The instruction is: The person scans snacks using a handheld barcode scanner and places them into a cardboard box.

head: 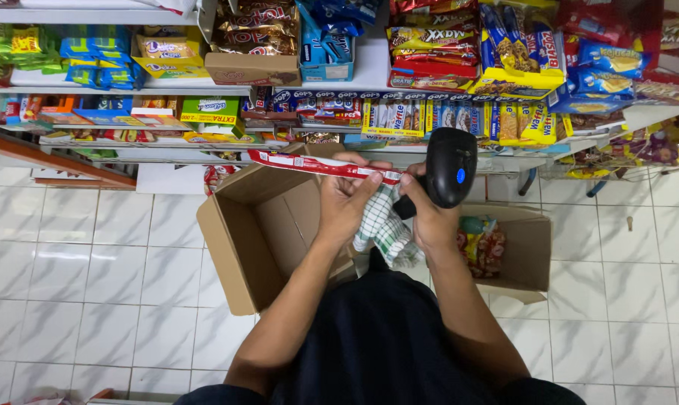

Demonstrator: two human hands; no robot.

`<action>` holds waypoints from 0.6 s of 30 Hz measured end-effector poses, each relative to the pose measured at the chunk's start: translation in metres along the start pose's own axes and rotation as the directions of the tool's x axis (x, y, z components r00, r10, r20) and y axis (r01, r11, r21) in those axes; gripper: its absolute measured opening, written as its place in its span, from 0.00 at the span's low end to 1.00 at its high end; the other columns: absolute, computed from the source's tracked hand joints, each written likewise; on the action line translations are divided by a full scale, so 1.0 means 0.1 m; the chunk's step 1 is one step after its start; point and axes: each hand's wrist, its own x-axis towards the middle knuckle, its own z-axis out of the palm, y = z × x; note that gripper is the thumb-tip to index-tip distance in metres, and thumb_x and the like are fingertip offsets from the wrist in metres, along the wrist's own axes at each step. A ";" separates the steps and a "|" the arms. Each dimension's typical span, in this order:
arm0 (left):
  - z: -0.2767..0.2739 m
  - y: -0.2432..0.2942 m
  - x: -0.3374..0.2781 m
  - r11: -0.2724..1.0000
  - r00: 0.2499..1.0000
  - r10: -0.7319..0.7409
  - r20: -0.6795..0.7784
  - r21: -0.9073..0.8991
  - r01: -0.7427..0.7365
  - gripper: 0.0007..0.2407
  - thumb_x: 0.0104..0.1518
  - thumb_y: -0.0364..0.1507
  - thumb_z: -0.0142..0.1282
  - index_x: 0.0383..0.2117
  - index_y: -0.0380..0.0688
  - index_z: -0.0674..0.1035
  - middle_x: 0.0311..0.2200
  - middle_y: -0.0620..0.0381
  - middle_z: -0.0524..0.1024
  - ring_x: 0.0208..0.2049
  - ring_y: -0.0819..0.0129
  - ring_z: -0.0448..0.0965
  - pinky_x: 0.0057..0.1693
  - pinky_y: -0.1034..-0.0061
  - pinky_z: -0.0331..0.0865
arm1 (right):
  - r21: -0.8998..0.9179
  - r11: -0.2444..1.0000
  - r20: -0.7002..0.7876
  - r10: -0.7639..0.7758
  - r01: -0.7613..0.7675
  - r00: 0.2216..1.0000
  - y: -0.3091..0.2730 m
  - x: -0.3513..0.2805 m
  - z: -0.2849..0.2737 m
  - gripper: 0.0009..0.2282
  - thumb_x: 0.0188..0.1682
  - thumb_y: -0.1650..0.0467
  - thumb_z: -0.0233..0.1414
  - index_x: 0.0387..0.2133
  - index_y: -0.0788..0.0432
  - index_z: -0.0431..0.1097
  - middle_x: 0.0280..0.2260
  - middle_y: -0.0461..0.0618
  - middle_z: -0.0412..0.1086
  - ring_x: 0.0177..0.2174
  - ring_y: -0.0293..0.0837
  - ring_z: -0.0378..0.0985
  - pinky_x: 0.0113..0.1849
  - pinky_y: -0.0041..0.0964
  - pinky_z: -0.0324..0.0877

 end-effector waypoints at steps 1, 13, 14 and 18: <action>0.00 0.01 0.00 1.000 1.000 -0.015 0.017 -0.003 0.015 0.11 0.64 0.16 0.53 0.46 0.40 0.66 0.46 0.38 0.80 0.45 0.62 0.83 0.51 0.71 0.79 | -0.014 1.000 -0.002 0.007 -0.007 1.000 -0.02 0.00 0.00 0.11 0.51 0.83 0.57 0.42 0.62 0.67 0.38 0.50 0.70 0.35 0.39 0.73 0.40 0.35 0.72; 0.05 -0.02 -0.10 0.993 1.000 -0.027 0.002 -0.112 0.028 0.12 0.65 0.17 0.54 0.48 0.43 0.65 0.47 0.42 0.79 0.46 0.64 0.81 0.50 0.73 0.77 | -0.289 0.953 -0.077 -0.116 0.089 0.990 -0.11 -0.06 0.17 0.09 0.50 0.81 0.58 0.39 0.62 0.68 0.37 0.47 0.71 0.36 0.37 0.74 0.39 0.32 0.72; 0.04 -0.02 -0.09 0.994 0.999 -0.028 0.019 -0.105 0.030 0.13 0.65 0.16 0.54 0.49 0.43 0.64 0.47 0.42 0.79 0.46 0.65 0.80 0.51 0.74 0.76 | -0.342 0.934 -0.075 -0.139 0.105 0.987 -0.13 -0.05 0.18 0.08 0.49 0.81 0.58 0.39 0.63 0.69 0.37 0.47 0.72 0.37 0.37 0.75 0.40 0.31 0.72; 0.02 -0.07 -0.07 0.999 0.999 -0.018 0.040 -0.032 0.020 0.19 0.58 0.11 0.57 0.49 0.43 0.63 0.47 0.43 0.78 0.48 0.66 0.79 0.56 0.73 0.76 | -0.512 0.842 -0.010 -0.202 0.169 0.979 -0.19 -0.08 0.18 0.07 0.50 0.80 0.60 0.38 0.63 0.70 0.36 0.46 0.72 0.36 0.36 0.75 0.40 0.30 0.71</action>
